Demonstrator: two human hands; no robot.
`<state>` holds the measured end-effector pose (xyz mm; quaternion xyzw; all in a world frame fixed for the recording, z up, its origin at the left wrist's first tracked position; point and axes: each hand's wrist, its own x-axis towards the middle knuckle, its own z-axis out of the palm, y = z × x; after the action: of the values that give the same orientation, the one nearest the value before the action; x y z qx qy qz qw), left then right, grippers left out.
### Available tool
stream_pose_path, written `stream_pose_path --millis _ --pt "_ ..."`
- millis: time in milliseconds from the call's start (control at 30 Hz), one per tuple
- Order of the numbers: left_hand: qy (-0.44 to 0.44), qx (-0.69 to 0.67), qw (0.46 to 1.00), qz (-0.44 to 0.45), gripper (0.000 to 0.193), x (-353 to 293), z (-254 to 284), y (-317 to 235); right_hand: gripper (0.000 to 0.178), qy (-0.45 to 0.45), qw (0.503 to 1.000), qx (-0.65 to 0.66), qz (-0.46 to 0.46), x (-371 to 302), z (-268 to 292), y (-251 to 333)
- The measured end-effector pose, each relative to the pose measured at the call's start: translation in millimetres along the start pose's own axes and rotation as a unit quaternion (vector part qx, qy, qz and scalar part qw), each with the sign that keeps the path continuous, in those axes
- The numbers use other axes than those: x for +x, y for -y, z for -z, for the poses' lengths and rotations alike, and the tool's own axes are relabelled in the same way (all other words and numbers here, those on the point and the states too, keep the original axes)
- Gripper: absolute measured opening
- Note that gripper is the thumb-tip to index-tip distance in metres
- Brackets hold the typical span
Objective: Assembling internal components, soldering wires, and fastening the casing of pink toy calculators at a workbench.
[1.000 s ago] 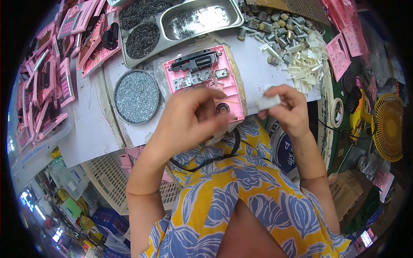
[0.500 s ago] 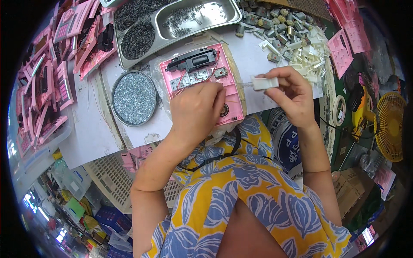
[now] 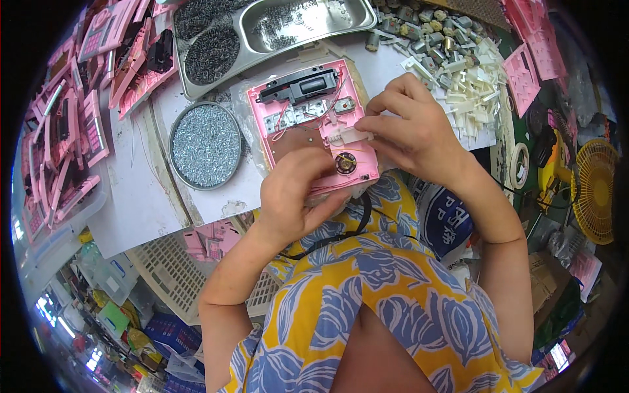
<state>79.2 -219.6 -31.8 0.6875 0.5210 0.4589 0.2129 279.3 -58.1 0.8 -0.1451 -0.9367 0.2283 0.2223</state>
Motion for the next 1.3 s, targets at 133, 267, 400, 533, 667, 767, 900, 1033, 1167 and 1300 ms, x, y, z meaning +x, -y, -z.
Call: stream_pose_path --millis 133,267,400,533,667,767,900,1033,1167,1300 --pt "-0.032 -0.101 0.994 0.042 0.082 -7.1 -1.9 9.7 0.028 -0.009 0.997 0.077 0.005 4.1 -5.9 -12.5" --pt "-0.003 -0.105 0.993 0.06 0.085 -0.4 -2.3 3.0 0.024 -0.024 0.988 0.15 -0.036 -5.2 -25.2 -16.7" --pt "0.1 0.051 0.993 0.037 0.085 16.4 7.5 -9.2 0.018 0.024 0.999 -0.001 -0.033 4.4 -17.7 -0.2" --pt "0.135 0.091 0.985 0.062 0.08 20.6 7.2 -14.8 0.021 0.031 0.997 -0.076 -0.014 4.9 -16.1 12.4" --pt "0.133 -0.008 0.986 0.096 0.069 24.6 21.7 -16.9 0.016 -0.052 0.988 0.051 -0.14 -14.0 24.2 -28.5" --pt "0.004 -0.091 0.972 0.217 0.04 19.1 20.9 -11.3 0.016 -0.12 0.971 -0.102 -0.178 -20.1 44.7 -57.4" --pt "-0.04 0.088 0.984 0.15 0.017 46.8 19.8 -2.9 0.018 -0.045 0.973 0.09 -0.206 10.8 28.2 -24.5" --pt "-0.027 0.262 0.963 0.047 0.023 76.6 4.6 -3.4 0.018 -0.038 0.977 0.092 -0.186 34.3 7.2 -18.7" --pt "-0.013 0.256 0.966 0.029 0.017 76.3 4.2 3.6 0.017 -0.033 0.976 0.107 -0.185 35.3 6.4 -9.6" --pt "-0.054 0.001 0.98 0.192 0.007 57.5 38.1 16.1 0.015 -0.03 0.994 0.03 -0.102 25.0 -1.5 -1.9"
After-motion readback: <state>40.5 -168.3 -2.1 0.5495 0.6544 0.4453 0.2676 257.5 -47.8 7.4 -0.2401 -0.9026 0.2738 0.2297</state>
